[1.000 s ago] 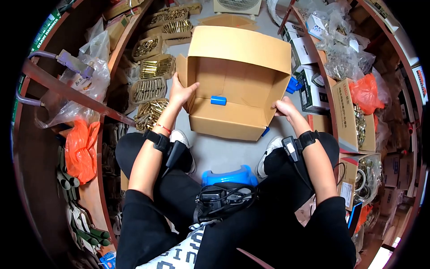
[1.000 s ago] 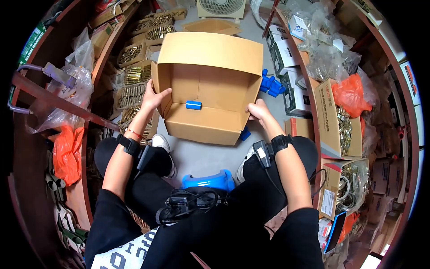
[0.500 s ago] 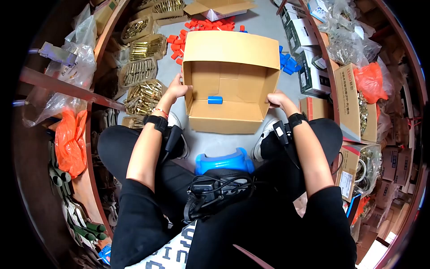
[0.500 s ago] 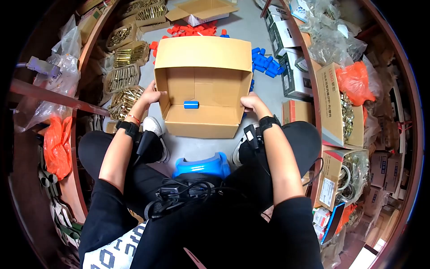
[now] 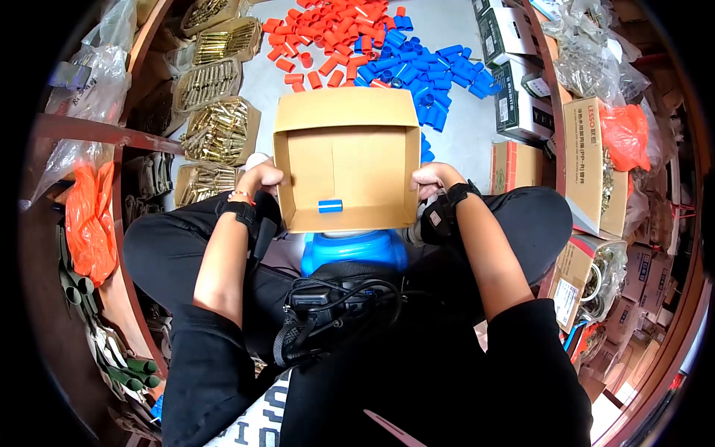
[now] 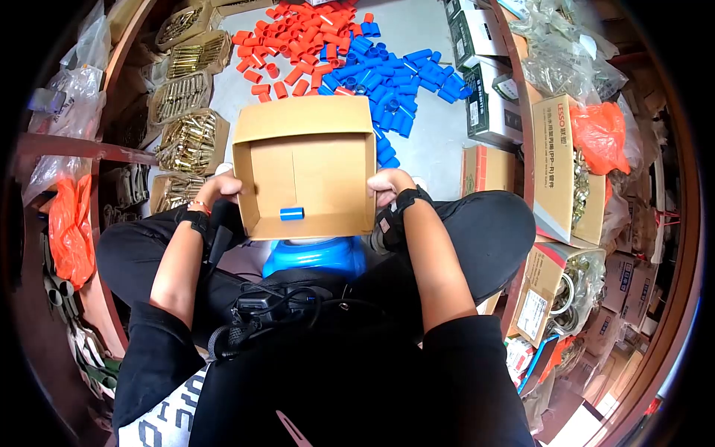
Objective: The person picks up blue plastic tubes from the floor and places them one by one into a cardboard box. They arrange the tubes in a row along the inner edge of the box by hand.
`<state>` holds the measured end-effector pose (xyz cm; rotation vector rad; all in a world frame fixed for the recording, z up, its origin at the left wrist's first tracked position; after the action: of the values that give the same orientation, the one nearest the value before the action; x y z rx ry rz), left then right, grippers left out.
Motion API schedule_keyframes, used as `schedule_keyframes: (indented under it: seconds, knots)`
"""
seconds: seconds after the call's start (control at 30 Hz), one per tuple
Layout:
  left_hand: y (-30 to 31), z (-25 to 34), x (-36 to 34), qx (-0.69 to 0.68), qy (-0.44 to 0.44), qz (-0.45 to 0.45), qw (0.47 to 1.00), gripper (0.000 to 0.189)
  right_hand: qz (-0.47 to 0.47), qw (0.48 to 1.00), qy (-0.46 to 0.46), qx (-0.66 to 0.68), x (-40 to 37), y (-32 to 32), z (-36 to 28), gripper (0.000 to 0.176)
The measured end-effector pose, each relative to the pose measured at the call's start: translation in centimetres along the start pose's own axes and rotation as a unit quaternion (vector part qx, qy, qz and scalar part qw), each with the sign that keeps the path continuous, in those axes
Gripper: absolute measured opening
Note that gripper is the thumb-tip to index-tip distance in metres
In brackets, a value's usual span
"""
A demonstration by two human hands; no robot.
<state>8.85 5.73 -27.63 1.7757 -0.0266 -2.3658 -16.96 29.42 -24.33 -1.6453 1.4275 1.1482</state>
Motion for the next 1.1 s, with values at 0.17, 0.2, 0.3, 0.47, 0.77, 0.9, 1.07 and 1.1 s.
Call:
schedule_keyframes:
  seconds: [0.17, 0.2, 0.3, 0.47, 0.77, 0.9, 1.07, 1.1]
  knots:
    - [-1.6, -4.6, 4.0, -0.048, 0.095, -0.044, 0.993, 0.024, -0.039, 0.996, -0.056, -0.054, 1.1, -0.9, 1.1, 0.037]
    - [-1.6, -4.5, 3.4, -0.023, 0.104, -0.035, 0.994, 0.024, -0.026, 0.995, -0.056, -0.077, 1.0, -0.7, 0.8, 0.038]
    - [-1.6, -3.3, 1.8, 0.018, 0.117, -0.016, 0.993, 0.026, -0.006, 0.982, -0.058, -0.177, -0.9, 0.2, -1.9, 0.065]
    - [-1.7, -0.8, -1.2, 0.004, 0.058, 0.025, 0.998, 0.027, 0.487, 0.788, 0.199, -0.319, -3.7, 4.4, -8.6, 0.095]
    - [-1.8, -2.6, 1.8, -0.025, 0.084, 0.037, 0.995, 0.036, 0.386, 0.755, 0.384, -0.365, 3.8, 2.7, -9.2, 0.029]
    - [-2.0, -2.1, 1.5, -0.011, 0.110, 0.016, 0.994, 0.033, 0.361, 0.770, 0.399, -0.342, 5.0, 3.0, -8.9, 0.018]
    - [-1.5, -4.5, 5.8, 0.012, 0.135, 0.036, 0.990, 0.031, 0.352, 0.779, 0.399, -0.331, 7.8, 3.6, -7.5, 0.015]
    - [-1.5, -3.9, 5.5, 0.026, 0.113, 0.038, 0.992, 0.029, 0.357, 0.777, 0.399, -0.332, 8.1, 3.6, -7.4, 0.014]
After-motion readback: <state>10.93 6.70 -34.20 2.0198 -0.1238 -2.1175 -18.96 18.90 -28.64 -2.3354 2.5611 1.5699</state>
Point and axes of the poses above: each hand's wrist, its own x-axis towards the middle knuckle, its own y-axis out of the back of the hand, z = x × y, the point moved 5 cm from there along x, towards the middle knuckle, and after that the axes turned 14 degrees about y, right-handed, at the moved point
